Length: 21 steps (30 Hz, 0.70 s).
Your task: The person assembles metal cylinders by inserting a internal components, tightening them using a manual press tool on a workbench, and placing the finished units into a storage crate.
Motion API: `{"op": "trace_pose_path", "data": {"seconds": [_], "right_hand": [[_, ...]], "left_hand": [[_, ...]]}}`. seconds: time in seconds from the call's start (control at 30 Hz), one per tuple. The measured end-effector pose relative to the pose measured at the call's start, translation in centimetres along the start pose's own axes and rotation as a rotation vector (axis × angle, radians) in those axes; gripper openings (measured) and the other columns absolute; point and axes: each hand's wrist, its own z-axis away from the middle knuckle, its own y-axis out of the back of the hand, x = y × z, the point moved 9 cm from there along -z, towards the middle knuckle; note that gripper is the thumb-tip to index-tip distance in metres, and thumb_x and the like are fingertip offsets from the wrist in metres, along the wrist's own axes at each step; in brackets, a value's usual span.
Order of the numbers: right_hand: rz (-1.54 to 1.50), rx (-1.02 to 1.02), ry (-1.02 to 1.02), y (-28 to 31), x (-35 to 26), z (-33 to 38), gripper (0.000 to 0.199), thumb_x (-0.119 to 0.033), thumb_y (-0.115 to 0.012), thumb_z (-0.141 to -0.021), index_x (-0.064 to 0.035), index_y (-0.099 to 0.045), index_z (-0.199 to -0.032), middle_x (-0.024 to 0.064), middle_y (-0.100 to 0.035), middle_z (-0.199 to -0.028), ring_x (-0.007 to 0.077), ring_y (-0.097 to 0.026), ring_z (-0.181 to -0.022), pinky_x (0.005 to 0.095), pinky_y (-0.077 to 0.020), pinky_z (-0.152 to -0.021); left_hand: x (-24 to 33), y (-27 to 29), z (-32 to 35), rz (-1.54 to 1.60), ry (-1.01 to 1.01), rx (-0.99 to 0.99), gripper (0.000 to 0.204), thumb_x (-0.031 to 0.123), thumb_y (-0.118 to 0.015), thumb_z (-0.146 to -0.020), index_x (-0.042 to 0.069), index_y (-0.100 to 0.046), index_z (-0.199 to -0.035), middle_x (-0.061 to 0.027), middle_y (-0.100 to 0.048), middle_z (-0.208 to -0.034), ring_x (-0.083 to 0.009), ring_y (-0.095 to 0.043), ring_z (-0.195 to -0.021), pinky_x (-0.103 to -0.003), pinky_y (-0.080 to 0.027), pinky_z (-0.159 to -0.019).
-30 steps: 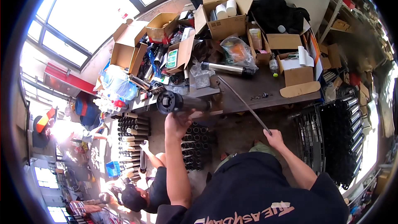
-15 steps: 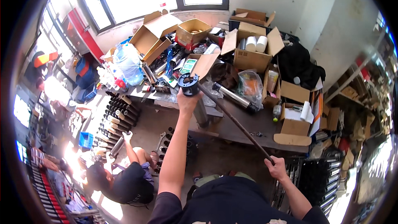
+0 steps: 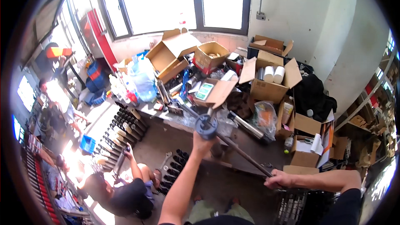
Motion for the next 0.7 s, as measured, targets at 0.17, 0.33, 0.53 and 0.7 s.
{"op": "trace_pose_path", "data": {"seconds": [0.17, 0.33, 0.53, 0.7], "right_hand": [[0.024, 0.064, -0.071, -2.6, 0.4, -0.7, 0.044, -0.027, -0.065, -0.094, -0.0102, -0.052, -0.056, -0.0037, -0.046, -0.053, 0.0063, -0.043, -0.049, 0.0256, -0.0327, -0.049], [-0.284, 0.018, -0.091, -12.9, 3.1, -3.5, 0.040, -0.032, -0.060, -0.099, -0.0107, -0.053, -0.066, -0.0053, -0.042, -0.061, 0.0050, -0.041, -0.056, 0.0243, -0.0319, -0.054], [-0.567, 0.358, 0.258, -26.6, 1.1, -13.4, 0.040, -0.037, -0.053, -0.098, -0.0090, -0.053, -0.069, -0.0026, -0.039, -0.057, 0.0076, -0.037, -0.054, 0.0266, -0.0268, -0.053], [-0.569, 0.527, 0.546, -33.2, -1.5, -24.9, 0.036, -0.024, -0.048, -0.101, -0.0050, -0.052, -0.071, -0.0013, -0.044, -0.064, 0.0086, -0.042, -0.063, 0.0256, -0.0335, -0.061]], "left_hand": [[-5.6, 2.2, 0.3, -0.010, 0.124, -0.164, 0.061, -0.009, -0.076, -0.059, 0.005, -0.058, -0.115, -0.0040, -0.064, -0.103, -0.0165, -0.062, -0.096, -0.034, -0.051, -0.087], [-4.9, -0.4, -1.2, 0.276, 0.149, -0.401, 0.055, 0.001, -0.079, -0.057, 0.007, -0.058, -0.107, -0.0057, -0.063, -0.102, -0.0157, -0.057, -0.094, -0.033, -0.047, -0.084], [-3.9, -1.5, -2.5, 0.335, 0.159, -0.805, 0.056, 0.017, -0.086, -0.053, 0.004, -0.061, -0.101, -0.0077, -0.064, -0.099, -0.0179, -0.058, -0.093, -0.034, -0.047, -0.085], [-5.2, -3.8, -2.7, 0.423, 0.220, -1.233, 0.055, 0.016, -0.086, -0.049, 0.003, -0.065, -0.099, -0.0077, -0.065, -0.097, -0.0193, -0.059, -0.094, -0.035, -0.048, -0.086]]}}
